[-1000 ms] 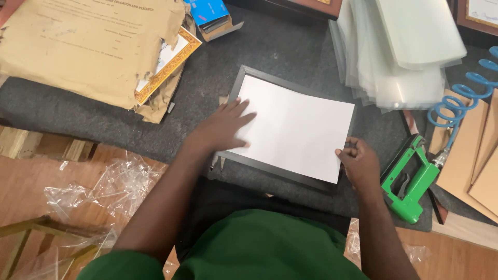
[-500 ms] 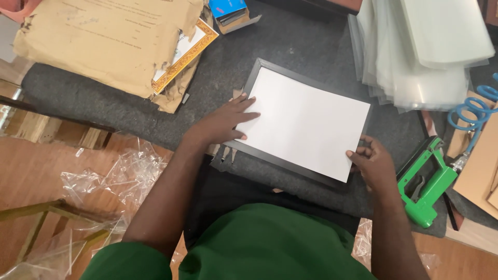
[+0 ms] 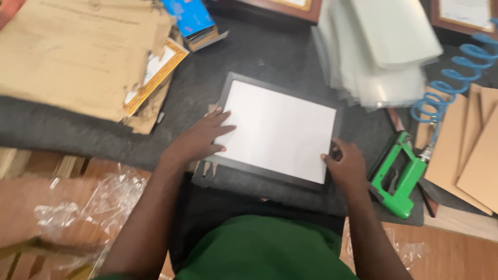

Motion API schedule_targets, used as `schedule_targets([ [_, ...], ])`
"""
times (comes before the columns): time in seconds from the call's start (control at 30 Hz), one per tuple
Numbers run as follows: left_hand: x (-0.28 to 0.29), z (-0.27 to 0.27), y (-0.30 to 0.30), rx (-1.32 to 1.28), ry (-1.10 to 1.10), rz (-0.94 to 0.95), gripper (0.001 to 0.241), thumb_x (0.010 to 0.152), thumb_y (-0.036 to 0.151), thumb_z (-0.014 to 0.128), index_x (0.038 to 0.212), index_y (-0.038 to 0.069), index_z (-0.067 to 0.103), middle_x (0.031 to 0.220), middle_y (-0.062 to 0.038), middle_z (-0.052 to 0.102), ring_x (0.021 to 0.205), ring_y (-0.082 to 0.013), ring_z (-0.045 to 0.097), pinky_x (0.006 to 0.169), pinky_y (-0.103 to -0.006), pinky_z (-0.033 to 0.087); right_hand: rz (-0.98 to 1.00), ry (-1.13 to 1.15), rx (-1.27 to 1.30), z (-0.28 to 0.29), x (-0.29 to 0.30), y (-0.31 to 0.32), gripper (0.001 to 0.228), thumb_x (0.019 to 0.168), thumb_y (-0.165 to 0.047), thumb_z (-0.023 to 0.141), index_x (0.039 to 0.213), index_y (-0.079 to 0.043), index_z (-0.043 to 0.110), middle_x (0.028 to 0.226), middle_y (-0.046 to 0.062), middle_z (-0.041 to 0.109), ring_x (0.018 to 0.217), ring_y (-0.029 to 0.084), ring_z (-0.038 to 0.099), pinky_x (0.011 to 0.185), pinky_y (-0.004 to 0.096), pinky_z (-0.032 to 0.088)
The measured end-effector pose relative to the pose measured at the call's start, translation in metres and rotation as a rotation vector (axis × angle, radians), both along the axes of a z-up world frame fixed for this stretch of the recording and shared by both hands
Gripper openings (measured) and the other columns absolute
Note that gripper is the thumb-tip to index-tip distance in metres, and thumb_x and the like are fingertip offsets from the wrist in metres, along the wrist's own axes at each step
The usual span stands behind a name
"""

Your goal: The person is framing certificates by cleaning glass sheets, inserting the certificates into frames, and securing the backing boards using a pneumatic stapler.

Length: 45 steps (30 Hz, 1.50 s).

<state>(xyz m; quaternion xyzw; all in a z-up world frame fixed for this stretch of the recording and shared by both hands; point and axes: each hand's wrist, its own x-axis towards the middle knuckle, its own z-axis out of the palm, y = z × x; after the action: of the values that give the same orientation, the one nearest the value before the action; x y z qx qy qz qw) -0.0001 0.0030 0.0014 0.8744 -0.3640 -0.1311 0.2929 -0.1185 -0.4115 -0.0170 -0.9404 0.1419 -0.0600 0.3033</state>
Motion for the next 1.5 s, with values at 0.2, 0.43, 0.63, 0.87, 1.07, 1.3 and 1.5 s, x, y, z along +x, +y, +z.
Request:
schedule_targets([
  [0.2, 0.0, 0.008, -0.006, 0.05, 0.003, 0.026, 0.071, 0.076, 0.021, 0.082, 0.142, 0.019, 0.058, 0.164, -0.01, 0.033, 0.154, -0.0324, 0.023, 0.122, -0.0487, 0.022, 0.038, 0.069, -0.067, 0.018, -0.001, 0.009, 0.069, 0.071, -0.029, 0.087, 0.135, -0.014, 0.066, 0.108, 0.016, 0.059, 0.09, 0.032, 0.064, 0.08, 0.043, 0.054],
  [0.43, 0.003, 0.002, -0.057, 0.305, -0.183, 0.124, 0.046, 0.093, 0.036, 0.07, 0.135, 0.019, 0.063, 0.156, -0.009, 0.046, 0.151, -0.0301, 0.032, 0.124, -0.0576, 0.018, 0.064, 0.157, -0.107, 0.031, -0.001, 0.019, 0.064, 0.072, -0.03, 0.087, 0.132, -0.02, 0.067, 0.122, 0.014, 0.053, 0.109, 0.031, 0.062, 0.091, 0.042, 0.054],
  [0.63, 0.006, 0.001, -0.157, 0.158, -0.249, 0.056, 0.064, 0.092, 0.049, 0.06, 0.149, 0.02, 0.049, 0.159, -0.014, 0.036, 0.15, -0.0349, 0.023, 0.117, -0.0652, 0.014, 0.059, 0.147, -0.123, 0.03, 0.0, 0.021, 0.064, 0.069, -0.029, 0.088, 0.13, -0.02, 0.068, 0.121, 0.013, 0.053, 0.109, 0.031, 0.062, 0.09, 0.042, 0.054],
  [0.87, -0.007, 0.011, -0.178, 0.252, -0.182, 0.018, 0.069, 0.094, 0.058, 0.057, 0.152, 0.023, 0.044, 0.166, -0.016, 0.022, 0.156, -0.0347, 0.012, 0.12, -0.0669, 0.008, -0.007, 0.162, -0.057, 0.019, -0.007, 0.01, 0.058, 0.073, -0.029, 0.086, 0.127, -0.02, 0.069, 0.119, 0.011, 0.055, 0.098, 0.028, 0.067, 0.085, 0.04, 0.056],
  [1.07, -0.006, 0.002, -0.176, 0.245, -0.142, 0.075, 0.07, 0.094, 0.059, 0.054, 0.154, 0.023, 0.042, 0.166, -0.017, 0.02, 0.155, -0.0357, 0.01, 0.121, -0.0655, 0.005, -0.013, 0.008, 0.095, 0.023, -0.01, 0.002, 0.034, 0.08, -0.023, 0.08, 0.113, -0.014, 0.075, 0.104, 0.009, 0.063, 0.081, 0.023, 0.069, 0.074, 0.037, 0.058],
  [1.3, -0.008, 0.003, -0.176, 0.226, -0.12, 0.077, 0.069, 0.095, 0.059, 0.052, 0.153, 0.023, 0.043, 0.166, -0.016, 0.019, 0.155, -0.0349, 0.009, 0.121, -0.0643, 0.002, -0.016, -0.071, 0.179, 0.029, -0.004, 0.009, 0.019, 0.085, -0.017, 0.077, 0.103, -0.01, 0.077, 0.097, 0.006, 0.069, 0.077, 0.019, 0.07, 0.069, 0.034, 0.057],
  [1.5, -0.009, -0.004, -0.171, 0.179, -0.157, 0.068, 0.068, 0.096, 0.056, 0.054, 0.153, 0.019, 0.045, 0.165, -0.017, 0.022, 0.155, -0.0365, 0.012, 0.121, -0.0653, 0.004, 0.101, -0.161, -0.025, 0.012, 0.001, 0.017, 0.033, 0.072, -0.02, 0.085, 0.103, -0.01, 0.077, 0.114, 0.012, 0.062, 0.104, 0.03, 0.062, 0.087, 0.041, 0.051],
])
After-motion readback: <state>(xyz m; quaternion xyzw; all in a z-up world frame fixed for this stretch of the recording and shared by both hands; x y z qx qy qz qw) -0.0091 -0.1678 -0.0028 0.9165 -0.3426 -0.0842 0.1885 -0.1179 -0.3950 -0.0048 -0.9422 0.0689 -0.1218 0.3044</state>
